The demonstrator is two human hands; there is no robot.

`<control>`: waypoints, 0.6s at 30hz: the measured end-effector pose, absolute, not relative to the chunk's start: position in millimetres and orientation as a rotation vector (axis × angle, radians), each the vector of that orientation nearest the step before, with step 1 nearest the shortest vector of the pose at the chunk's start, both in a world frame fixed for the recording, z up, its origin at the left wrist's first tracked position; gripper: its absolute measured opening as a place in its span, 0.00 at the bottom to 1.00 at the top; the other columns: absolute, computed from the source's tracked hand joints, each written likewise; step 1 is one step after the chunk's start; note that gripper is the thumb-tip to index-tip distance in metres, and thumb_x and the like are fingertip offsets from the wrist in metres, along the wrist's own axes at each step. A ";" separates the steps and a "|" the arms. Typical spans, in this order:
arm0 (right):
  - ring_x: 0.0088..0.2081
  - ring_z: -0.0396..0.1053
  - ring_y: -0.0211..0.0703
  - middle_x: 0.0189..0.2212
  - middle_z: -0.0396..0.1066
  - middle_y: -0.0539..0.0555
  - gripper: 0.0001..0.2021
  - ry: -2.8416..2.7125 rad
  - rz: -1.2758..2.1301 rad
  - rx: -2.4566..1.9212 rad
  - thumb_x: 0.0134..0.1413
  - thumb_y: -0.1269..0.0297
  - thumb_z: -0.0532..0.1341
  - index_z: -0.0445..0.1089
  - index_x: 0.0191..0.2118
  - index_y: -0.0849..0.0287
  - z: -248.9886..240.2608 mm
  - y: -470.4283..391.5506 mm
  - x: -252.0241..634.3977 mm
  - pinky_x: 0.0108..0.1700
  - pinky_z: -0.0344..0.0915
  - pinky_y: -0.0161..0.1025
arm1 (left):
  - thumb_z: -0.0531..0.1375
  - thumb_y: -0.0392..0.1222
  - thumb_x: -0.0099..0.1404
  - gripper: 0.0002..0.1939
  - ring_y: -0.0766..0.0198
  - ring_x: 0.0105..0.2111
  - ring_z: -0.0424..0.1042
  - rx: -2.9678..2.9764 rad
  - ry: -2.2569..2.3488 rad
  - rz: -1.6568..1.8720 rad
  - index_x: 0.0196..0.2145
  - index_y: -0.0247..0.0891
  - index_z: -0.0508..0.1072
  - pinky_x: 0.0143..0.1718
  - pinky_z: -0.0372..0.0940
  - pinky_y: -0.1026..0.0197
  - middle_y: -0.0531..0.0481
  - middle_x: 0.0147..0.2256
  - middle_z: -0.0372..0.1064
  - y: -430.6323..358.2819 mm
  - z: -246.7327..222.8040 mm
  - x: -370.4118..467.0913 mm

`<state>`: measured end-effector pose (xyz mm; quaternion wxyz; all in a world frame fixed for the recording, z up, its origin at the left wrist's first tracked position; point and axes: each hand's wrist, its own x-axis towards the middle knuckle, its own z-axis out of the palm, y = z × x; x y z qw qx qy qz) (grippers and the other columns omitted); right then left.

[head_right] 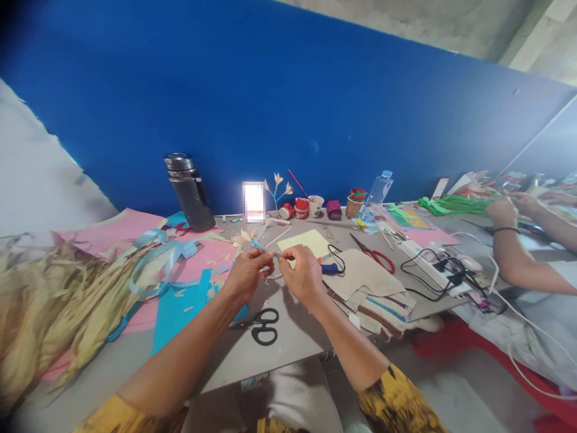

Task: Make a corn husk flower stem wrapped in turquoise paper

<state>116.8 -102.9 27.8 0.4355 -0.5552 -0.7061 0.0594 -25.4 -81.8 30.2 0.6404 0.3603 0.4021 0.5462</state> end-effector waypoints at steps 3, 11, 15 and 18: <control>0.38 0.66 0.47 0.33 0.73 0.54 0.05 -1.823 0.018 -1.392 0.58 0.68 0.58 0.71 0.33 0.57 27.0 -108.1 114.8 0.41 0.58 0.42 | 0.74 0.48 0.41 0.19 0.70 0.22 0.61 0.900 0.978 1.304 0.20 0.36 0.68 0.29 0.60 0.62 0.55 0.20 0.63 -81.9 25.8 -23.5; 0.44 0.64 0.52 0.39 0.74 0.59 0.10 -2.144 -0.364 -1.323 0.60 0.70 0.57 0.73 0.44 0.57 29.6 -124.2 111.6 0.46 0.53 0.48 | 0.70 0.45 0.44 0.17 0.70 0.20 0.59 0.851 1.112 1.366 0.17 0.37 0.65 0.27 0.57 0.62 0.57 0.16 0.59 -77.8 21.7 -24.8; 0.42 0.66 0.49 0.37 0.75 0.56 0.08 -2.208 -0.199 -1.298 0.61 0.67 0.58 0.75 0.42 0.54 30.3 -124.6 124.8 0.44 0.55 0.44 | 0.71 0.45 0.43 0.18 0.70 0.20 0.60 0.748 1.116 1.347 0.17 0.37 0.65 0.28 0.59 0.62 0.57 0.16 0.59 -73.0 22.5 -29.8; 0.36 0.68 0.45 0.30 0.75 0.53 0.07 -2.166 -0.032 -1.338 0.61 0.65 0.59 0.74 0.35 0.53 32.0 -122.7 139.7 0.41 0.56 0.40 | 0.71 0.46 0.42 0.19 0.69 0.21 0.61 0.731 1.072 1.336 0.18 0.37 0.64 0.28 0.60 0.61 0.57 0.17 0.60 -71.9 24.2 -32.3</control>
